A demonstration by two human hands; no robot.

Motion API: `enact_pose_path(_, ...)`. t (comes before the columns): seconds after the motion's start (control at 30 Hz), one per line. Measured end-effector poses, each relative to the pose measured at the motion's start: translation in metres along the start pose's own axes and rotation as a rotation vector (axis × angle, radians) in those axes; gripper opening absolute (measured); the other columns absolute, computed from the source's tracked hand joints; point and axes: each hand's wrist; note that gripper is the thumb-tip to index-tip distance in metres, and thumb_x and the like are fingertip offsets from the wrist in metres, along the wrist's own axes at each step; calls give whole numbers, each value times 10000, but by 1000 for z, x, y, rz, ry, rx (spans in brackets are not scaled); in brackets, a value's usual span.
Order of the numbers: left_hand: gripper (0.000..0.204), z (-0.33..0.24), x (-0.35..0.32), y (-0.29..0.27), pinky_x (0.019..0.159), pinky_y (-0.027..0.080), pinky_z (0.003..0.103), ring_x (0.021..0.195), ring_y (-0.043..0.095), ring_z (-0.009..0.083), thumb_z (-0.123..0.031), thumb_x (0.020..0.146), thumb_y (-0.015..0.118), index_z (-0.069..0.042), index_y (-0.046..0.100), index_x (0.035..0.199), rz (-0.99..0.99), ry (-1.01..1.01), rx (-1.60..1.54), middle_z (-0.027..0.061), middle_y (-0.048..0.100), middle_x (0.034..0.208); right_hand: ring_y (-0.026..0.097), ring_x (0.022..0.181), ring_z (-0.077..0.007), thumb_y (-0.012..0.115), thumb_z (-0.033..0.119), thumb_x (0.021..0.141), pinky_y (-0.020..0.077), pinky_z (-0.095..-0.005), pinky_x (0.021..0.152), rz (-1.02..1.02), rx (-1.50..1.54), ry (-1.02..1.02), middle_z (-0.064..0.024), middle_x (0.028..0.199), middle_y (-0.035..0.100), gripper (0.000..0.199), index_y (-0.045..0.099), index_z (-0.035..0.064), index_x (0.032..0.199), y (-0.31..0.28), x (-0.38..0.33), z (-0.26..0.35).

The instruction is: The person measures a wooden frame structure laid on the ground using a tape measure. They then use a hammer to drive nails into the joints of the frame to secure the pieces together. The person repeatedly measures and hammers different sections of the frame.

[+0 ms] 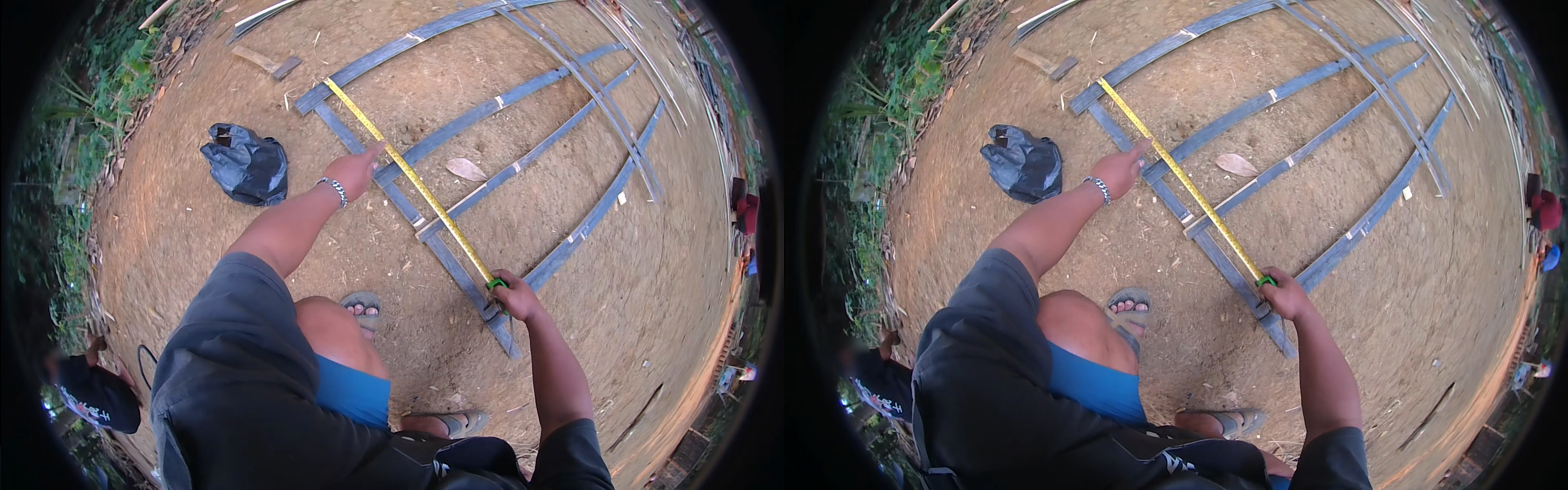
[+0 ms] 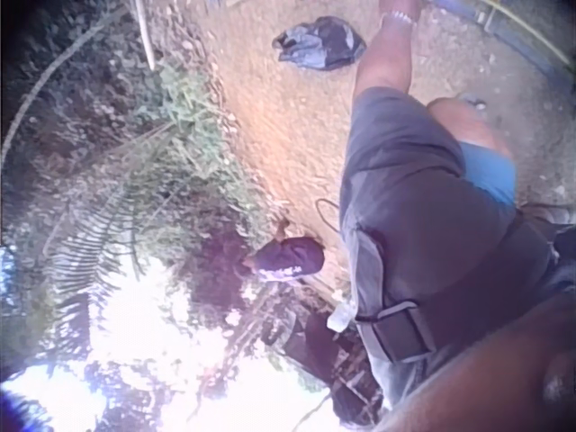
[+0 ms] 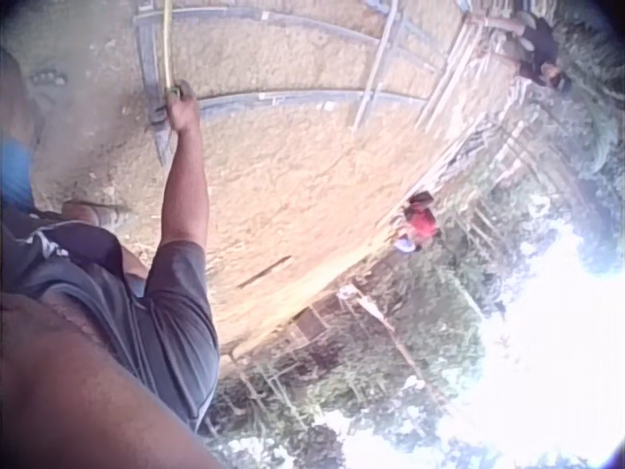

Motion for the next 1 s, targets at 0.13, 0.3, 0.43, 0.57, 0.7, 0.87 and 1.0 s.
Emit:
enact_pose_path(0.13, 571, 12, 10, 14, 950, 530, 509, 1084, 676, 412, -232, 1060, 502, -234, 349, 1609, 50, 33, 29, 217, 703, 1226, 659, 894, -197, 669, 261, 854, 518, -345, 829, 35, -33, 1, -91, 949, 705, 475, 659, 55, 1282, 0, 11, 6)
enact_pose_path(0.3, 572, -4, 8, 3, 949, 531, 511, 1058, 679, 411, -218, 1063, 491, -221, 343, 1615, 157, -20, 46, 237, 707, 1179, 653, 912, -192, 668, 260, 862, 515, -345, 839, 62, -15, 71, -86, 965, 710, 463, 667, 54, 1277, -3, 7, 24)
enact_pose_path(0.43, 560, -2, 7, 4, 937, 535, 514, 1021, 684, 418, -221, 1068, 480, -221, 348, 1612, 151, -1, 44, 251, 712, 1121, 652, 920, -191, 670, 261, 863, 515, -345, 849, 43, -36, 56, -89, 974, 714, 464, 668, 59, 1280, -4, 5, 22)
enact_pose_path(0.57, 553, 3, 7, 7, 924, 537, 517, 1007, 687, 419, -224, 1070, 475, -222, 351, 1609, 147, 10, 38, 253, 714, 1108, 657, 915, -193, 672, 264, 859, 517, -343, 854, 48, -29, 92, -95, 975, 716, 457, 673, 77, 1276, -2, 4, 22)
enact_pose_path(0.7, 555, -1, 10, 8, 929, 542, 501, 1031, 694, 384, -208, 1069, 478, -225, 355, 1610, 159, 6, 48, 221, 719, 1133, 662, 895, -193, 674, 264, 857, 524, -350, 841, 42, -13, 81, -94, 955, 710, 449, 674, 91, 1271, -2, 10, 6)
enact_pose_path(0.87, 559, 4, 9, 14, 933, 534, 513, 1039, 682, 419, -209, 1061, 495, -215, 360, 1603, 129, 38, 23, 240, 711, 1155, 660, 845, -174, 675, 250, 856, 554, -352, 753, 54, 51, 96, -69, 913, 693, 434, 672, 96, 1262, -3, 9, 10)
enact_pose_path(1.0, 551, 1, 9, 13, 951, 531, 508, 1066, 677, 418, -204, 1060, 491, -200, 373, 1598, 147, 24, 41, 239, 704, 1191, 656, 826, -167, 677, 244, 853, 561, -346, 723, 67, 70, 108, -62, 905, 688, 427, 674, 95, 1253, -3, 8, 10)
Point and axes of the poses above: each hand's wrist, its own x-axis towards the middle knuckle, its own y-axis out of the palm, z = x × y
